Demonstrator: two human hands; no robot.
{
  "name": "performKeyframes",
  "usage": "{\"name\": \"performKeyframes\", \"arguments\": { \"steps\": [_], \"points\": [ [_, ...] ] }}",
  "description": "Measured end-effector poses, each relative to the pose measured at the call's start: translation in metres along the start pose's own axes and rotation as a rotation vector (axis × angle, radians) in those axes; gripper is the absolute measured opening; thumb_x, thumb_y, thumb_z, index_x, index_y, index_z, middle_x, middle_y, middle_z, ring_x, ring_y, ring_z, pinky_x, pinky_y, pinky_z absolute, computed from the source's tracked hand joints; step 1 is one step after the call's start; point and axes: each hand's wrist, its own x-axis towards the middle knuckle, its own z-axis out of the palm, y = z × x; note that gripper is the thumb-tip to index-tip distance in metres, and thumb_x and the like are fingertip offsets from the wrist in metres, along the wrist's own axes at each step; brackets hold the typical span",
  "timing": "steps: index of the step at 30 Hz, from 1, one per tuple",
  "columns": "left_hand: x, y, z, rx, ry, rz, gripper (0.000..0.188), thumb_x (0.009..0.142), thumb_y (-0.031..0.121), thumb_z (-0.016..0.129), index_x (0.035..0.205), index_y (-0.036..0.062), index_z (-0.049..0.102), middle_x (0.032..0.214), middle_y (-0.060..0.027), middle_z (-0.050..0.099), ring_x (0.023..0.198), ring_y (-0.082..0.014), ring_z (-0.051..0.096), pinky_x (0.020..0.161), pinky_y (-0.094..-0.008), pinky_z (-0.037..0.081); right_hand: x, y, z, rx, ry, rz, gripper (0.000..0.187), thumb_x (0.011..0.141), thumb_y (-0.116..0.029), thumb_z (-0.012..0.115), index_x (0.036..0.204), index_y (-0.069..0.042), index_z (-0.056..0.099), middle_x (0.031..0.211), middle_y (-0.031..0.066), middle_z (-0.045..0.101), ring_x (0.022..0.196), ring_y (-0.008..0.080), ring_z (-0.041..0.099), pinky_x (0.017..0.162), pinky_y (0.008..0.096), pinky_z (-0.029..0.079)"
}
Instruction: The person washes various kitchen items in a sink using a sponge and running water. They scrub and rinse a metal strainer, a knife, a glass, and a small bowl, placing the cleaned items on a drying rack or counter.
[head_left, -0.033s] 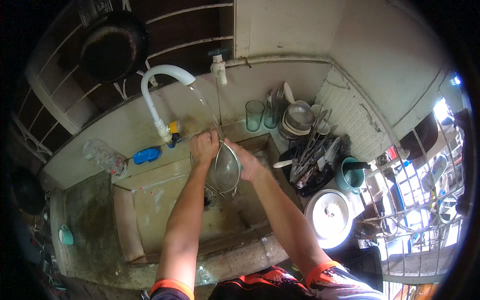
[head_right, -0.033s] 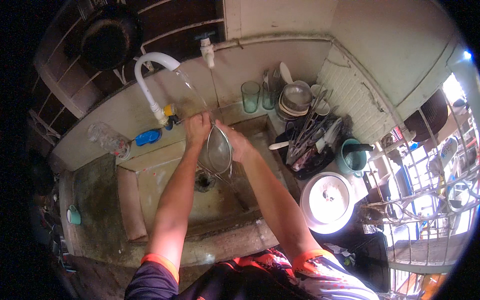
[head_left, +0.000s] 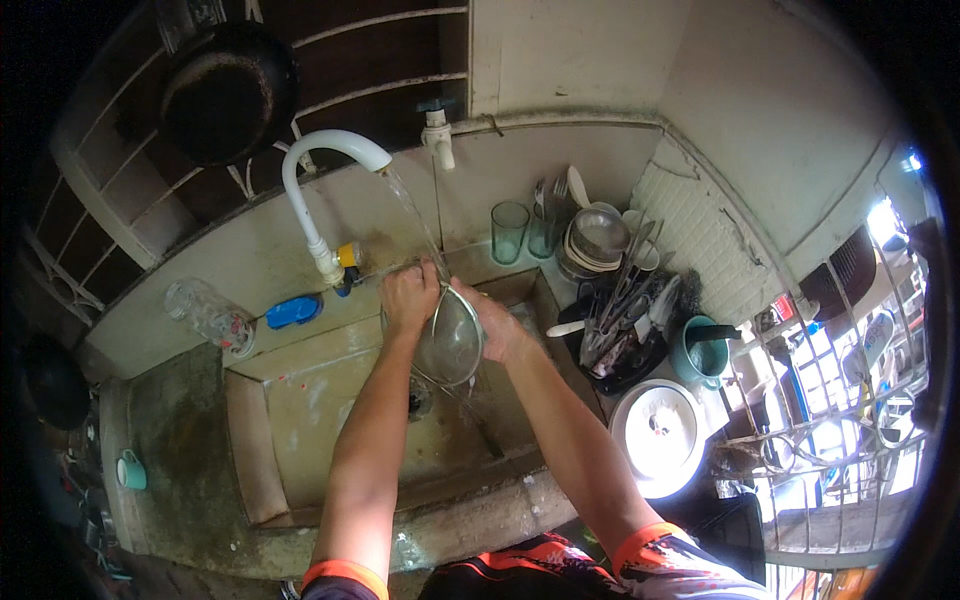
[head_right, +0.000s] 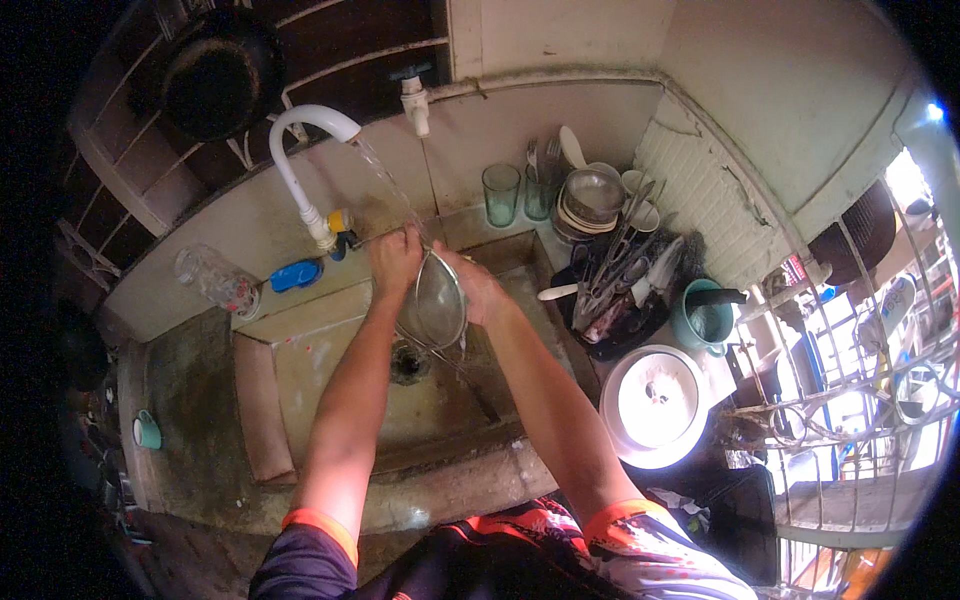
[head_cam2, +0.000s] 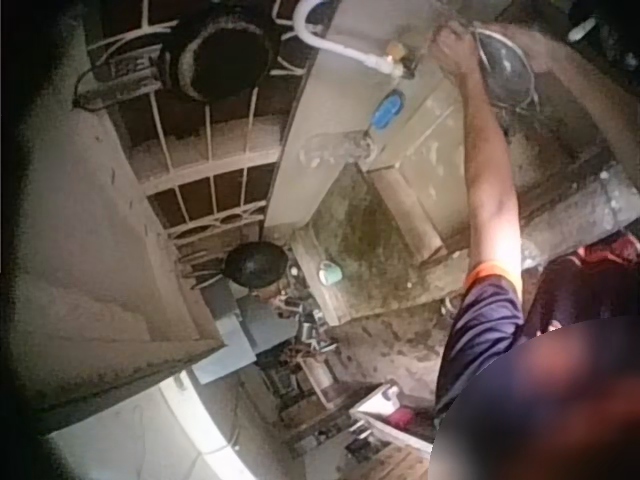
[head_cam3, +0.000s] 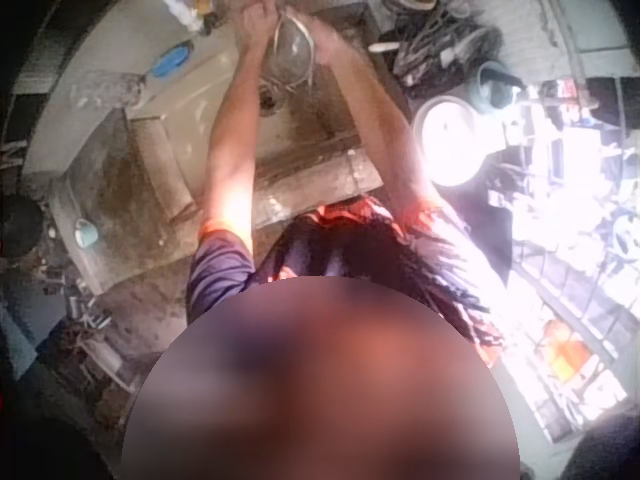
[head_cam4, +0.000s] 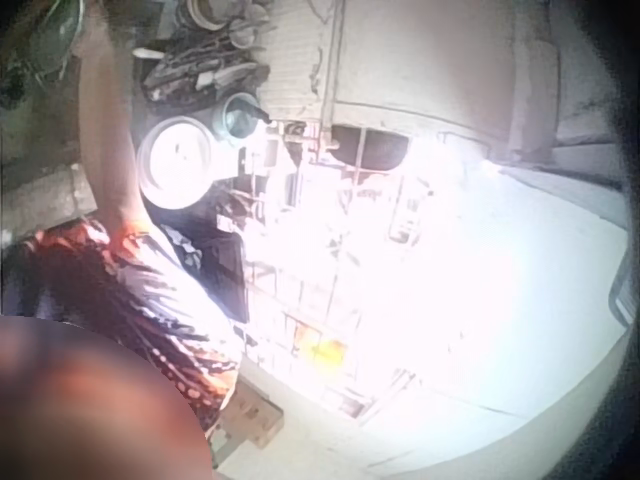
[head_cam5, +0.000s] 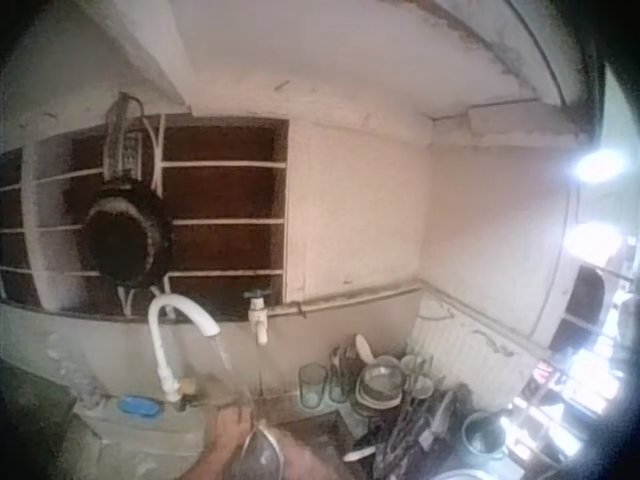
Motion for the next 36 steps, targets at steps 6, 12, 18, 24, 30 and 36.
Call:
{"name": "performKeyframes", "arguments": {
  "steps": [6, 12, 18, 24, 30, 36],
  "points": [
    [0.001, 0.005, -0.001, 0.009, -0.027, -0.099, 0.049, 0.091, 0.033, 0.051, 0.060, -0.0007, 0.066, 0.063, -0.0236, 0.062, 0.057, -0.0425, 0.062, 0.061, -0.0506, 0.050, 0.000, -0.011, -0.001, -0.059, 0.113, -0.198, 0.044, 0.091, -0.039, 0.068, 0.109, 0.001, 0.062, 0.098, 0.0068, 0.068, 0.085, 0.0181, 0.065, 0.074, 0.0368, 0.054],
    [0.011, 0.003, -0.002, 0.009, -0.016, -0.113, 0.050, 0.092, 0.034, 0.049, 0.062, -0.0027, 0.066, 0.065, -0.0247, 0.062, 0.061, -0.0446, 0.062, 0.064, -0.0507, 0.049, -0.004, -0.001, -0.007, 0.022, 0.064, -0.179, 0.032, 0.093, -0.029, 0.067, 0.111, -0.002, 0.063, 0.104, 0.0063, 0.068, 0.090, 0.0190, 0.066, 0.083, 0.0373, 0.054],
    [0.018, -0.008, -0.006, -0.024, 0.030, -0.122, 0.050, 0.091, 0.034, 0.050, 0.062, -0.0045, 0.064, 0.062, -0.0256, 0.059, 0.058, -0.0441, 0.060, 0.061, -0.0498, 0.046, -0.004, 0.012, -0.015, 0.138, -0.119, -0.136, 0.028, 0.093, -0.024, 0.066, 0.113, -0.005, 0.065, 0.103, 0.0046, 0.069, 0.091, 0.0187, 0.065, 0.088, 0.0386, 0.052],
    [0.007, -0.003, -0.006, -0.109, -0.017, -0.144, 0.049, 0.091, 0.033, 0.051, 0.061, -0.0047, 0.063, 0.059, -0.0250, 0.057, 0.055, -0.0421, 0.058, 0.059, -0.0497, 0.044, 0.010, -0.007, -0.027, -0.062, -0.132, -0.240, 0.026, 0.094, -0.021, 0.065, 0.111, -0.002, 0.065, 0.100, 0.0053, 0.069, 0.088, 0.0168, 0.066, 0.080, 0.0353, 0.055],
    [0.004, -0.002, 0.004, -0.143, 0.010, -0.049, 0.046, 0.090, 0.031, 0.053, 0.058, -0.0004, 0.064, 0.060, -0.0224, 0.059, 0.054, -0.0419, 0.059, 0.058, -0.0493, 0.046, 0.018, -0.006, -0.029, -0.048, -0.080, -0.092, 0.023, 0.094, -0.016, 0.063, 0.111, -0.001, 0.065, 0.100, 0.0063, 0.068, 0.087, 0.0174, 0.066, 0.078, 0.0337, 0.056],
    [0.002, -0.008, 0.010, -0.111, 0.066, -0.025, 0.046, 0.091, 0.031, 0.053, 0.056, 0.0015, 0.062, 0.058, -0.0214, 0.059, 0.052, -0.0410, 0.059, 0.056, -0.0492, 0.047, 0.008, 0.011, -0.036, 0.030, -0.087, -0.130, 0.022, 0.091, -0.009, 0.059, 0.111, -0.001, 0.065, 0.099, 0.0075, 0.069, 0.084, 0.0184, 0.067, 0.077, 0.0343, 0.057]
  ]
}}
